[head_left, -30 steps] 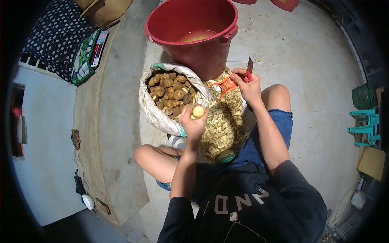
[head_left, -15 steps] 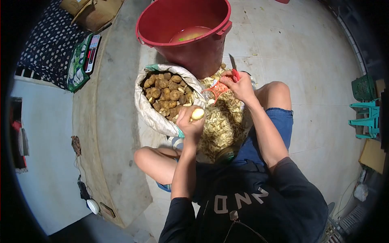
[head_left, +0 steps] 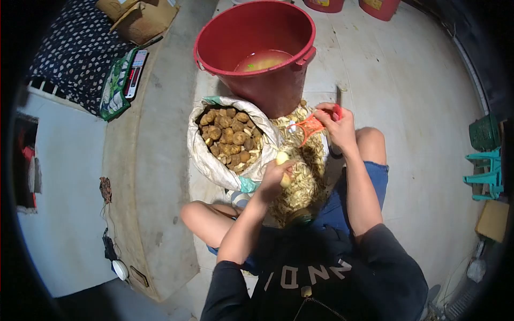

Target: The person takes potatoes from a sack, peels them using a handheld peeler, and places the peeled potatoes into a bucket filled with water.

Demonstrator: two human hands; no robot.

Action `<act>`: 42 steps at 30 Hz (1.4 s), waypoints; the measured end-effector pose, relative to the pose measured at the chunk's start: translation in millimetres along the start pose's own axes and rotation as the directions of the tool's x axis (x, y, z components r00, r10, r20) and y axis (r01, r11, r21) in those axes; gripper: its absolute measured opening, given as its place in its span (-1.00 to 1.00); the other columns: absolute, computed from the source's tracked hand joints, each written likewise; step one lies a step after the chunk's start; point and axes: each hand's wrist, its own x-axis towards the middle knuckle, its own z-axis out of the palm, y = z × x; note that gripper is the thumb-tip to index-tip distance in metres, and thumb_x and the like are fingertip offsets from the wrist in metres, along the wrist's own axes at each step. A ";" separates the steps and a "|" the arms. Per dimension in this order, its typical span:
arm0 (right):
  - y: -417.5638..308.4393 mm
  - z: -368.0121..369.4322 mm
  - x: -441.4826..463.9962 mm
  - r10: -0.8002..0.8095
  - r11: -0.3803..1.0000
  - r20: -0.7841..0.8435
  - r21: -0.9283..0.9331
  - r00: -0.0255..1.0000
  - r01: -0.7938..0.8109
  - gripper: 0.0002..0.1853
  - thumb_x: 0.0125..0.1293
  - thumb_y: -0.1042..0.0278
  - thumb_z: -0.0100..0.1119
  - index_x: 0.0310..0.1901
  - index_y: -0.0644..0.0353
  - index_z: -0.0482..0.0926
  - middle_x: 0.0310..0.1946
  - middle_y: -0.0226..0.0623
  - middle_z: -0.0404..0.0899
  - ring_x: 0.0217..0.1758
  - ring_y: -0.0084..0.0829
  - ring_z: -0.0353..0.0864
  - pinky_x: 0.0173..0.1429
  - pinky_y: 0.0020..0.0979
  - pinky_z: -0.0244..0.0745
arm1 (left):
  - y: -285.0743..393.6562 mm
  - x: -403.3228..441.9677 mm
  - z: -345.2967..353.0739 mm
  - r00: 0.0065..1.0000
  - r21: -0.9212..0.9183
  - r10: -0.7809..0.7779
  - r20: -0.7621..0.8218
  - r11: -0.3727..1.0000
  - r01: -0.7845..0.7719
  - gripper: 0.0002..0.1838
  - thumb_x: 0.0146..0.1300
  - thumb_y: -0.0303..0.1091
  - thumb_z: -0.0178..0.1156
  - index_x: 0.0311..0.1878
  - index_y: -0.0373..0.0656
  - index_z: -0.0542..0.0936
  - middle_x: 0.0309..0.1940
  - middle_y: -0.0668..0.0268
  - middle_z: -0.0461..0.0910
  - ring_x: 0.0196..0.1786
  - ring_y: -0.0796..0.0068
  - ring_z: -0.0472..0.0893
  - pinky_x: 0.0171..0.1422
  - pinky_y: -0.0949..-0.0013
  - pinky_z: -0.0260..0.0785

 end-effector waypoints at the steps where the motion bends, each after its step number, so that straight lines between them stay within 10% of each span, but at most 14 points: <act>1: -1.9 -6.3 2.6 0.021 0.999 -0.008 0.028 1.000 -0.021 -0.83 0.25 0.44 0.34 -0.19 0.36 0.66 -0.40 -0.48 0.63 -0.35 -0.70 0.51 -0.23 -0.60 0.44 | 10.9 10.2 6.5 0.992 -0.070 -0.098 0.081 0.992 0.103 -0.92 0.32 -0.39 0.18 -0.18 -0.16 0.55 -0.49 0.40 0.53 -0.54 0.61 0.50 -0.50 0.53 0.40; 4: -7.5 -17.3 4.0 -0.030 0.998 -0.045 0.045 0.999 0.032 -0.80 0.25 0.43 0.36 -0.16 0.35 0.65 -0.38 -0.48 0.62 -0.34 -0.71 0.51 -0.21 -0.60 0.44 | 86.9 62.7 20.3 0.963 -0.726 -0.110 0.246 0.637 0.258 -0.79 0.39 -0.21 0.12 -0.03 -0.09 0.51 -0.37 0.33 0.56 -0.37 0.44 0.59 -0.29 0.32 0.54; 8: -7.2 -22.7 3.0 -0.010 1.000 -0.105 -0.011 0.994 0.009 -0.79 0.25 0.41 0.36 -0.15 0.36 0.65 -0.37 -0.46 0.62 -0.33 -0.69 0.51 -0.20 -0.60 0.44 | 241.3 97.3 8.2 0.991 -0.787 0.086 0.105 0.617 0.029 -0.20 0.35 0.09 0.11 0.35 -0.40 0.13 0.19 -0.23 0.27 0.18 -0.14 0.41 0.20 -0.02 0.53; 9: -8.0 -23.3 3.3 -0.013 1.000 -0.098 -0.007 0.995 0.012 -0.79 0.25 0.41 0.36 -0.15 0.36 0.65 -0.37 -0.46 0.62 -0.33 -0.69 0.51 -0.20 -0.60 0.44 | 253.8 96.7 -0.7 0.974 -0.870 -0.043 0.221 0.444 0.217 -0.11 0.36 0.11 0.08 0.40 -0.47 0.00 0.23 -0.31 0.19 0.21 -0.15 0.38 0.22 0.00 0.52; 12: -2.6 -27.1 6.0 0.017 1.000 -0.099 0.006 0.995 -0.017 -0.78 0.26 0.40 0.36 -0.14 0.36 0.65 -0.36 -0.47 0.62 -0.33 -0.71 0.51 -0.21 -0.61 0.43 | 229.6 110.2 -27.3 0.972 -0.843 0.061 0.225 0.512 0.163 -0.15 0.40 0.08 0.03 0.37 -0.54 0.02 0.23 -0.29 0.23 0.18 -0.11 0.41 0.22 0.11 0.51; 13: -1.3 -25.3 9.0 0.020 1.000 -0.096 0.014 0.995 -0.019 -0.78 0.26 0.40 0.36 -0.14 0.36 0.65 -0.36 -0.47 0.62 -0.33 -0.71 0.51 -0.21 -0.61 0.43 | 205.9 104.8 -25.9 0.980 -0.698 0.190 -0.051 0.695 -0.172 -0.23 0.41 0.01 0.02 0.34 -0.56 0.11 0.14 -0.20 0.37 0.09 -0.04 0.49 0.17 0.14 0.52; 15: -1.4 -28.7 5.6 0.000 0.999 -0.080 0.050 0.997 0.004 -0.79 0.26 0.40 0.35 -0.14 0.35 0.65 -0.37 -0.48 0.62 -0.33 -0.71 0.51 -0.22 -0.62 0.43 | 149.8 106.4 -52.2 0.925 -0.429 0.218 -0.310 0.836 -0.341 -0.40 0.42 -0.08 0.00 0.26 -0.48 0.32 0.05 -0.11 0.49 0.05 0.04 0.55 0.09 0.16 0.52; 17: -11.7 -27.9 -0.3 0.043 0.998 -0.073 0.038 0.996 -0.040 -0.79 0.27 0.42 0.35 -0.14 0.36 0.65 -0.38 -0.48 0.62 -0.33 -0.71 0.51 -0.22 -0.62 0.43 | 66.3 121.5 -104.9 0.925 0.138 0.206 -0.319 0.976 -0.169 -0.50 0.39 -0.11 0.04 0.18 -0.35 0.45 0.08 -0.10 0.50 0.10 0.07 0.54 0.10 0.09 0.48; 20: -7.6 -21.6 -1.2 0.011 1.000 -0.080 -0.010 0.997 -0.012 -0.77 0.26 0.39 0.37 -0.13 0.36 0.65 -0.38 -0.49 0.62 -0.33 -0.70 0.51 -0.21 -0.60 0.44 | -29.7 91.7 -111.8 0.875 0.837 0.402 -0.269 0.547 0.006 -0.48 0.31 -0.11 0.16 0.24 -0.22 0.44 0.23 -0.16 0.41 0.25 0.03 0.46 0.27 -0.12 0.29; 25: -10.8 -8.1 -5.2 0.041 0.994 -0.011 -0.099 0.999 -0.042 -0.77 0.25 0.40 0.36 -0.13 0.36 0.65 -0.39 -0.47 0.62 -0.33 -0.69 0.52 -0.21 -0.60 0.44 | -67.2 75.9 -40.3 0.901 0.902 0.370 -0.225 0.429 0.049 -0.07 0.21 0.11 0.22 0.52 -0.13 0.07 0.42 -0.16 0.18 0.44 -0.19 0.20 0.51 -0.16 -0.07; 30: -10.0 -0.1 -2.3 0.067 0.987 -0.003 -0.147 0.998 -0.067 -0.75 0.25 0.38 0.37 -0.12 0.36 0.65 -0.38 -0.44 0.64 -0.32 -0.68 0.53 -0.18 -0.57 0.46 | -102.7 79.0 -37.2 0.890 0.996 0.455 -0.033 0.092 -0.010 -0.18 0.15 -0.05 0.28 0.42 -0.18 0.23 0.38 -0.11 0.24 0.35 0.00 0.34 0.38 -0.06 0.14; 34: -6.6 1.3 0.7 0.037 0.963 0.016 -0.269 0.999 -0.031 -0.74 0.25 0.37 0.37 -0.12 0.38 0.65 -0.37 -0.42 0.65 -0.31 -0.66 0.55 -0.17 -0.55 0.48 | -44.5 120.0 -112.6 0.964 0.721 0.212 -0.158 0.692 -0.034 -0.38 0.16 -0.26 0.26 0.29 -0.22 0.39 0.32 -0.01 0.29 0.33 0.04 0.33 0.32 0.14 0.26; 37: -9.4 4.1 0.2 0.027 0.925 0.033 -0.379 0.999 -0.013 -0.77 0.22 0.40 0.38 -0.15 0.35 0.66 -0.42 -0.30 0.68 -0.36 -0.62 0.58 -0.21 -0.51 0.50 | 9.0 120.3 -123.1 0.676 0.941 0.655 -0.338 0.253 0.226 -0.35 0.10 -0.22 0.37 0.26 -0.17 0.40 0.19 -0.05 0.42 0.31 -0.09 0.35 0.31 0.10 0.31; 42: -9.8 8.3 4.5 -0.001 0.879 0.106 -0.474 0.994 0.051 -0.79 0.17 0.46 0.38 -0.18 0.32 0.65 -0.41 -0.15 0.68 -0.39 -0.45 0.67 -0.22 -0.45 0.53 | 35.3 145.3 -135.3 0.788 0.924 0.482 -0.383 0.220 0.314 -0.33 0.07 -0.20 0.39 0.24 -0.23 0.41 0.18 -0.06 0.42 0.31 -0.07 0.33 0.36 0.10 0.28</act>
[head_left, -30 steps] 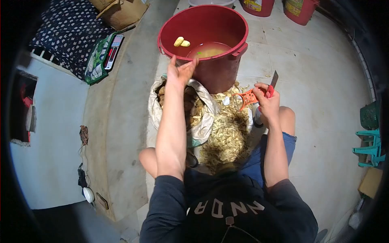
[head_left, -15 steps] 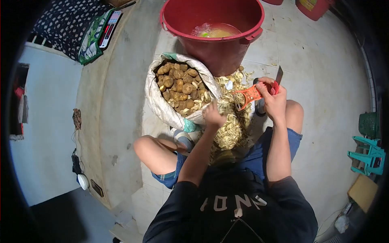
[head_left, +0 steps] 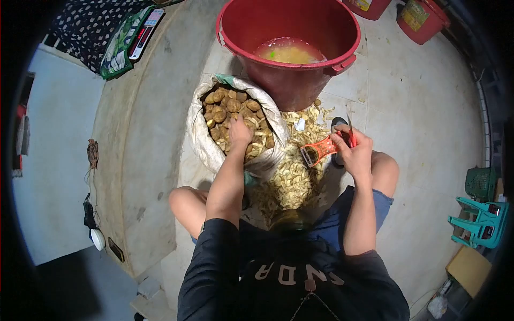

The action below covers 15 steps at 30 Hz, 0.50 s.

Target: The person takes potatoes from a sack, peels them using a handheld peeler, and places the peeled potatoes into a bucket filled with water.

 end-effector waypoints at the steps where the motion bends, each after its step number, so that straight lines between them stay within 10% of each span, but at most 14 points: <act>1: -0.8 0.8 0.2 -0.004 1.000 -0.001 -0.003 1.000 0.004 -0.79 0.17 0.46 0.38 -0.18 0.32 0.65 -0.41 -0.15 0.68 -0.39 -0.45 0.67 -0.22 -0.45 0.53 | 0.6 1.4 -0.1 0.998 0.043 -0.021 0.056 0.999 0.018 -0.32 0.07 -0.20 0.38 0.25 -0.25 0.42 0.22 -0.07 0.38 0.32 -0.03 0.33 0.36 0.11 0.28; 7: 1.0 15.1 -1.4 -0.061 0.993 0.129 -0.097 0.990 0.074 -0.74 0.13 0.37 0.41 -0.19 0.31 0.64 -0.34 -0.02 0.66 -0.31 -0.10 0.66 -0.16 -0.27 0.53 | -18.9 -22.7 -9.4 0.997 -0.271 -0.051 -0.063 0.962 0.032 -0.40 0.03 -0.22 0.40 0.13 -0.27 0.49 -0.11 -0.04 0.63 -0.02 -0.05 0.63 0.17 0.08 0.49; 8: 1.2 19.9 -4.3 -0.062 0.993 0.123 -0.095 0.990 0.074 -0.74 0.13 0.37 0.41 -0.19 0.31 0.64 -0.34 -0.02 0.66 -0.31 -0.10 0.66 -0.16 -0.27 0.53 | -20.2 -30.1 -9.8 0.967 -0.770 -0.172 0.189 0.586 0.254 -0.46 0.10 -0.30 0.32 0.15 -0.27 0.46 -0.08 0.03 0.63 0.00 0.02 0.64 0.19 0.09 0.50; 9: 0.5 26.5 -7.7 -0.092 0.978 0.172 -0.170 0.981 0.121 -0.76 0.13 0.39 0.41 -0.20 0.29 0.64 -0.38 -0.04 0.65 -0.35 -0.16 0.65 -0.20 -0.30 0.52 | -21.4 -37.2 -10.6 0.886 -0.892 -0.105 0.451 -0.033 0.451 -0.51 0.17 -0.38 0.24 0.17 -0.28 0.44 -0.05 0.10 0.62 0.01 0.10 0.64 0.21 0.10 0.50; 15: -5.0 65.4 -25.0 -0.090 0.941 0.327 -0.280 0.941 0.187 -0.84 0.19 0.40 0.21 -0.18 0.14 0.65 -0.37 -0.01 0.63 -0.24 0.03 0.63 -0.09 -0.08 0.54 | 30.4 -105.8 -48.8 0.930 -0.915 0.361 0.068 -0.349 0.202 -0.58 0.11 -0.62 0.18 0.07 -0.23 0.39 0.09 0.05 0.50 0.07 0.19 0.61 0.22 0.13 0.53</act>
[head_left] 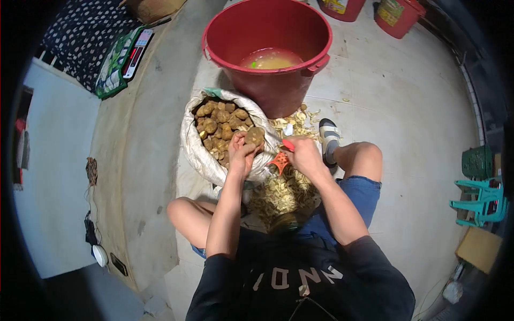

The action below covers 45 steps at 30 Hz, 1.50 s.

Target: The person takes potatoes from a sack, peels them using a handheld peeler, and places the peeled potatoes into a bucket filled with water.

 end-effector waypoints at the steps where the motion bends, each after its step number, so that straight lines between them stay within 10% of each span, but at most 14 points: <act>1: -3.1 2.0 0.0 0.010 1.000 0.018 -0.028 1.000 -0.009 -0.79 0.15 0.46 0.18 -0.15 0.14 0.64 -0.34 0.00 0.63 -0.22 0.04 0.64 -0.07 -0.07 0.53 | 2.5 -2.5 9.4 1.000 -0.016 0.002 0.024 1.000 -0.001 -0.51 -0.03 -0.78 0.18 0.00 -0.22 0.37 0.00 0.12 0.50 0.06 0.26 0.59 0.21 0.14 0.52; 14: -19.3 16.9 -15.8 -0.116 0.993 -0.095 -0.046 0.989 0.112 -0.76 0.08 0.53 0.15 -0.18 0.17 0.65 -0.34 0.04 0.63 -0.24 0.04 0.64 -0.11 -0.06 0.54 | 22.2 -47.7 40.6 0.921 0.120 0.326 0.212 0.927 -0.356 -0.42 -0.16 -0.71 0.40 -0.03 -0.21 0.39 0.02 0.12 0.53 0.09 0.28 0.58 0.30 0.18 0.43; 16: 7.7 27.8 -0.4 0.068 0.993 0.045 -0.104 0.997 -0.063 -0.80 0.11 0.50 0.16 -0.21 0.18 0.66 -0.43 0.06 0.62 -0.32 0.07 0.64 -0.18 -0.04 0.54 | 21.8 -50.6 37.3 0.954 -0.079 0.223 0.198 0.974 -0.211 -0.44 -0.16 -0.71 0.38 -0.04 -0.21 0.41 0.02 0.11 0.54 0.11 0.27 0.58 0.31 0.15 0.42; 22: -9.0 19.8 -8.1 -0.035 0.999 -0.050 -0.029 0.998 0.034 -0.80 0.06 0.49 0.24 -0.23 0.22 0.65 -0.47 0.10 0.59 -0.36 0.08 0.62 -0.19 -0.08 0.56 | 28.8 -52.3 31.2 0.978 -0.210 0.178 0.111 0.966 -0.152 -0.46 -0.15 -0.71 0.37 -0.05 -0.21 0.41 -0.03 0.20 0.53 0.07 0.36 0.56 0.35 0.18 0.37; 24: -14.9 14.7 -16.0 -0.120 0.988 -0.057 0.088 0.991 0.125 -0.73 0.00 0.55 0.23 -0.18 0.21 0.65 -0.42 0.08 0.60 -0.31 0.04 0.64 -0.16 -0.11 0.56 | 30.6 -54.6 32.9 0.919 0.246 0.365 0.151 0.886 -0.393 -0.44 -0.13 -0.72 0.37 -0.05 -0.19 0.36 0.02 0.14 0.47 0.14 0.32 0.52 0.31 0.18 0.41; 45: -19.7 13.9 -25.1 -0.268 0.958 -0.161 0.061 0.950 0.280 -0.65 -0.08 0.61 0.25 -0.16 0.22 0.60 -0.32 -0.02 0.62 -0.25 0.01 0.62 -0.15 -0.13 0.55 | 44.1 -63.4 47.1 0.933 0.178 0.317 0.170 0.921 -0.346 -0.36 -0.16 -0.72 0.45 0.05 -0.29 0.42 0.12 0.14 0.43 0.16 0.33 0.53 0.30 0.22 0.43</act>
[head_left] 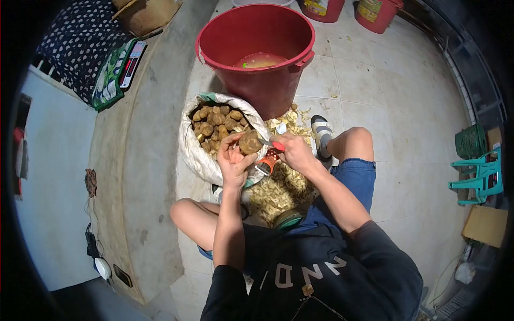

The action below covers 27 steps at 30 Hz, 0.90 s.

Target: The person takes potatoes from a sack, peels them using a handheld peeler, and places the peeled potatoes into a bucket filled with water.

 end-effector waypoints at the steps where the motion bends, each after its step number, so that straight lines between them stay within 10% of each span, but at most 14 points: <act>1: -2.6 -0.3 0.7 0.023 0.999 0.012 -0.023 1.000 -0.022 -0.64 -0.08 0.62 0.24 -0.14 0.21 0.60 -0.29 -0.04 0.63 -0.25 0.00 0.63 -0.14 -0.13 0.56 | 0.3 0.3 0.1 1.000 -0.008 0.021 -0.007 1.000 -0.021 -0.35 -0.16 -0.73 0.45 0.07 -0.30 0.42 0.12 0.15 0.43 0.14 0.34 0.54 0.28 0.23 0.45; 27: 31.9 2.4 8.5 0.241 0.966 0.099 -0.119 0.965 -0.229 -0.80 0.12 0.52 0.08 -0.22 0.23 0.64 -0.47 0.07 0.61 -0.33 0.04 0.65 -0.17 -0.03 0.56 | 10.2 -2.6 0.1 0.997 0.026 -0.081 -0.010 0.996 0.081 -0.28 -0.23 -0.75 0.48 0.10 -0.36 0.40 0.01 0.13 0.52 0.08 0.30 0.60 0.22 0.24 0.51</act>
